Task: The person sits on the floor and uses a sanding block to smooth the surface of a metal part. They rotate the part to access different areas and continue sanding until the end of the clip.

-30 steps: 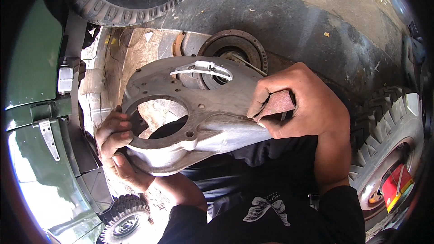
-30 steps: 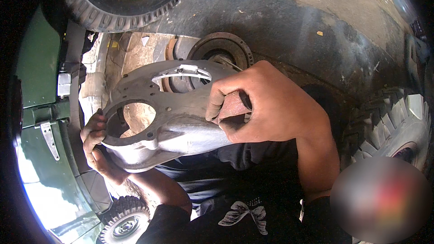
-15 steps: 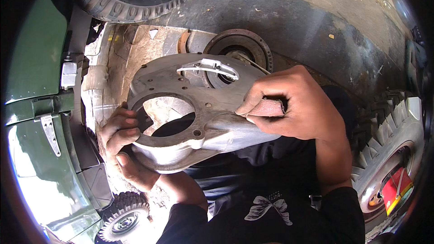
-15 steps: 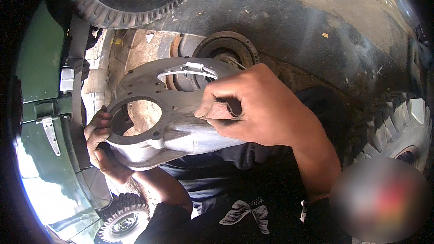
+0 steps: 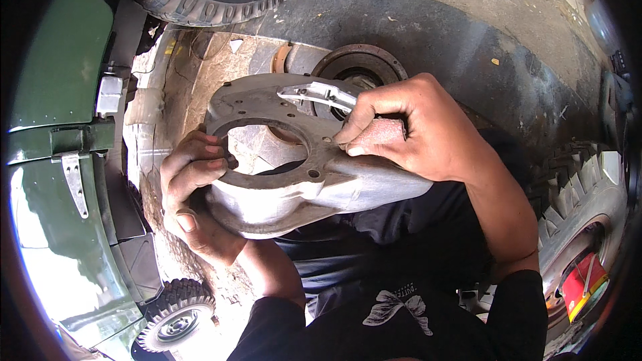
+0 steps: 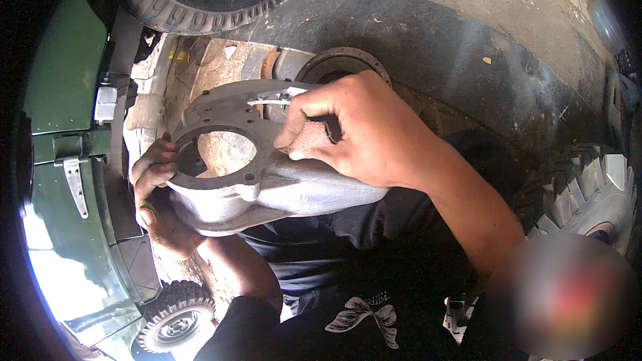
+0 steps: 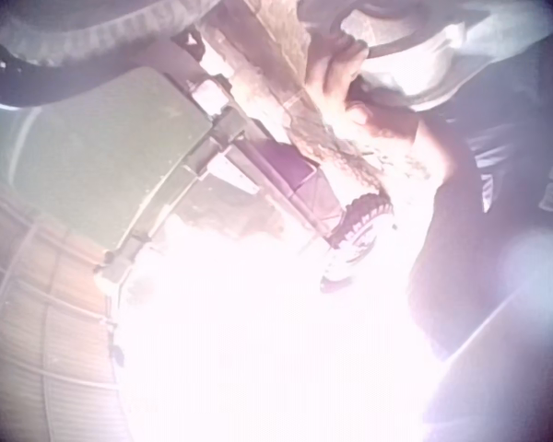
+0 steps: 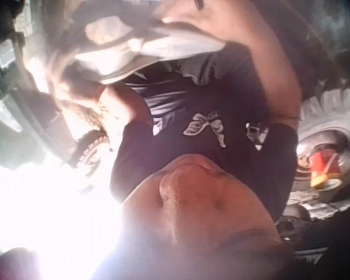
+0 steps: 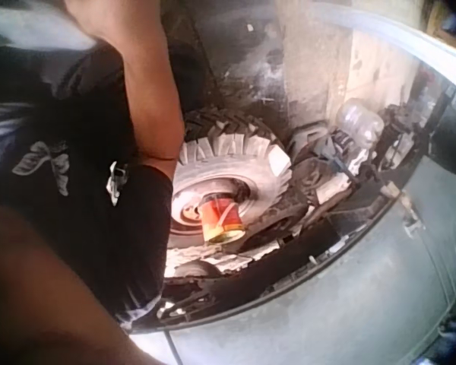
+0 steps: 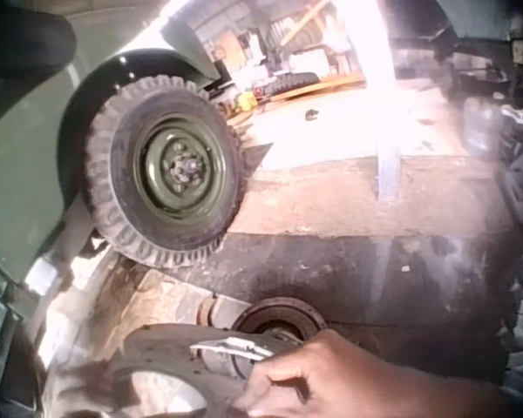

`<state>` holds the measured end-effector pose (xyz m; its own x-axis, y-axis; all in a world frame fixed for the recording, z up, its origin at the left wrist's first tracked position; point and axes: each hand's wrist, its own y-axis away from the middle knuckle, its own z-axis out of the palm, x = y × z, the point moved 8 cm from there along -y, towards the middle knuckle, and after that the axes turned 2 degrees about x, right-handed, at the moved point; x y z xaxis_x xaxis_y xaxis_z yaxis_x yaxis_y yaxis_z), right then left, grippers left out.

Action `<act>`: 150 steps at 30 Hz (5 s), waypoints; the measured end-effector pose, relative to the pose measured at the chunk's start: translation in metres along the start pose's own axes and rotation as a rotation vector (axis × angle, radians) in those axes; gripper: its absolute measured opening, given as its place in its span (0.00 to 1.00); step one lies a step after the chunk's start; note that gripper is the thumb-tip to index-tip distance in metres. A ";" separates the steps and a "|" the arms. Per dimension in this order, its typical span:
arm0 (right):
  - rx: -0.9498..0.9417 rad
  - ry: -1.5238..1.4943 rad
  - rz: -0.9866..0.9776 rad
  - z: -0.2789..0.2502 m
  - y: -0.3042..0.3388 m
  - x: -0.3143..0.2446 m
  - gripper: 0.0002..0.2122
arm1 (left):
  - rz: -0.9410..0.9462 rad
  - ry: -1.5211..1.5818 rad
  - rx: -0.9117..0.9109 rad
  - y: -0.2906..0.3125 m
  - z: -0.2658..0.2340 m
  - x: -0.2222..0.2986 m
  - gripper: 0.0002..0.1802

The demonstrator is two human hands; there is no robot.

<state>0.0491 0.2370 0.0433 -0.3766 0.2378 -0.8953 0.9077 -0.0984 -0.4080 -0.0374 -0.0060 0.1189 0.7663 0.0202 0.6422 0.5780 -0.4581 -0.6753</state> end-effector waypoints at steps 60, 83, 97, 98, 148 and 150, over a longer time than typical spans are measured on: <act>0.185 -0.011 -0.147 -0.007 0.007 -0.034 0.06 | 0.080 -0.226 0.084 -0.013 0.023 0.023 0.36; 0.167 -0.086 -0.147 -0.035 0.019 -0.005 0.15 | 0.026 -0.138 0.047 -0.011 0.013 0.011 0.38; 0.270 -0.076 0.076 -0.005 0.023 -0.016 0.06 | -0.021 -0.176 0.042 -0.005 0.016 0.018 0.37; 0.283 -0.057 0.072 -0.004 0.021 -0.021 0.06 | -0.021 -0.179 0.047 -0.004 0.016 0.019 0.37; 0.711 0.053 0.268 -0.089 0.064 0.007 0.11 | 0.182 -0.147 0.007 -0.106 0.096 0.003 0.24; 0.846 0.125 0.304 -0.074 0.074 0.006 0.10 | 0.174 -0.169 0.009 -0.104 0.098 0.004 0.24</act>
<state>0.1278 0.3023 0.0211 -0.0760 0.1839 -0.9800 0.5073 -0.8390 -0.1968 -0.0670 0.1285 0.1564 0.8901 0.0908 0.4467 0.4354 -0.4594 -0.7742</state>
